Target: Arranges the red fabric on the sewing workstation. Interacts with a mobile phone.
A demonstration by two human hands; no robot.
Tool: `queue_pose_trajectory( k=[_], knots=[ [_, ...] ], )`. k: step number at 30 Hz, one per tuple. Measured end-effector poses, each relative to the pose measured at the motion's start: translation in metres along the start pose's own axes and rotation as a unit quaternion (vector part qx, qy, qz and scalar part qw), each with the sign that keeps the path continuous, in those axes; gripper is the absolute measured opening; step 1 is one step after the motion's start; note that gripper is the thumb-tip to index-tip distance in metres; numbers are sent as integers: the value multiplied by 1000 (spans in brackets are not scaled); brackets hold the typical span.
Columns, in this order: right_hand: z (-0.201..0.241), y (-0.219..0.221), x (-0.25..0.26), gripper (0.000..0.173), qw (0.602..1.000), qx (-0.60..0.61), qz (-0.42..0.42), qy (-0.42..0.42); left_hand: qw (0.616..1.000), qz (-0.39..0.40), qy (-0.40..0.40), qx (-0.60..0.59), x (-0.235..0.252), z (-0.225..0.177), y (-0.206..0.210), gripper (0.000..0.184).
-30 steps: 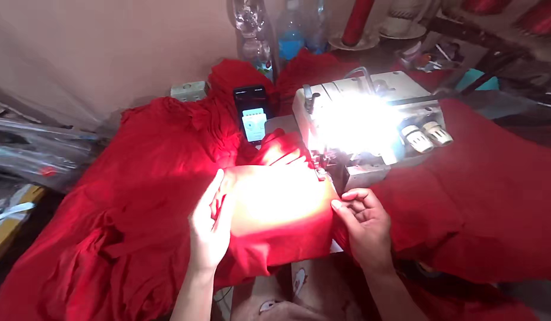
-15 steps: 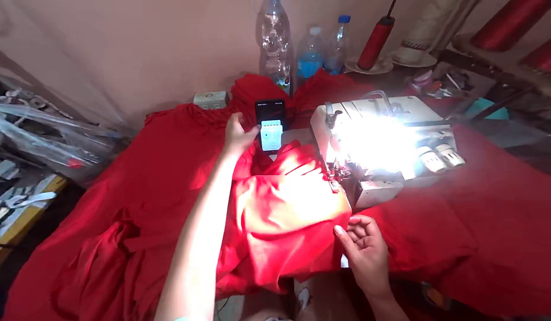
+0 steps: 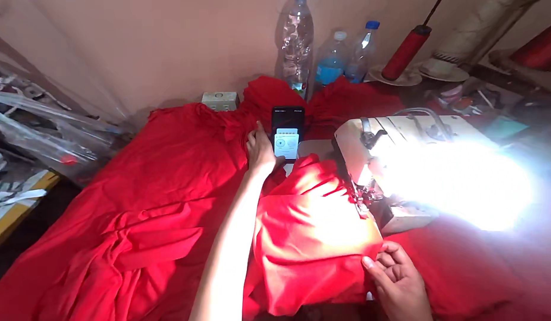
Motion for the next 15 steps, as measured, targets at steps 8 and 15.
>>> queue_pose_trajectory(
  k=[8, 15],
  knots=[
    [-3, -1, 0, 41, 1000, -12, -7, -12, 1000, -5, 8, -2, 1, 2, 2, 127],
    [-4, -1, 1, 39, 1000, 0, -10, -17, 999, 16, 20, -25, 2, 4, -3, 132]
  ],
)
Point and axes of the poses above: each hand's wrist, its own x-axis towards the middle knuckle, its own y-axis out of the palm, z = x × y, the point moved 2 cm from there along x, towards the middle knuckle
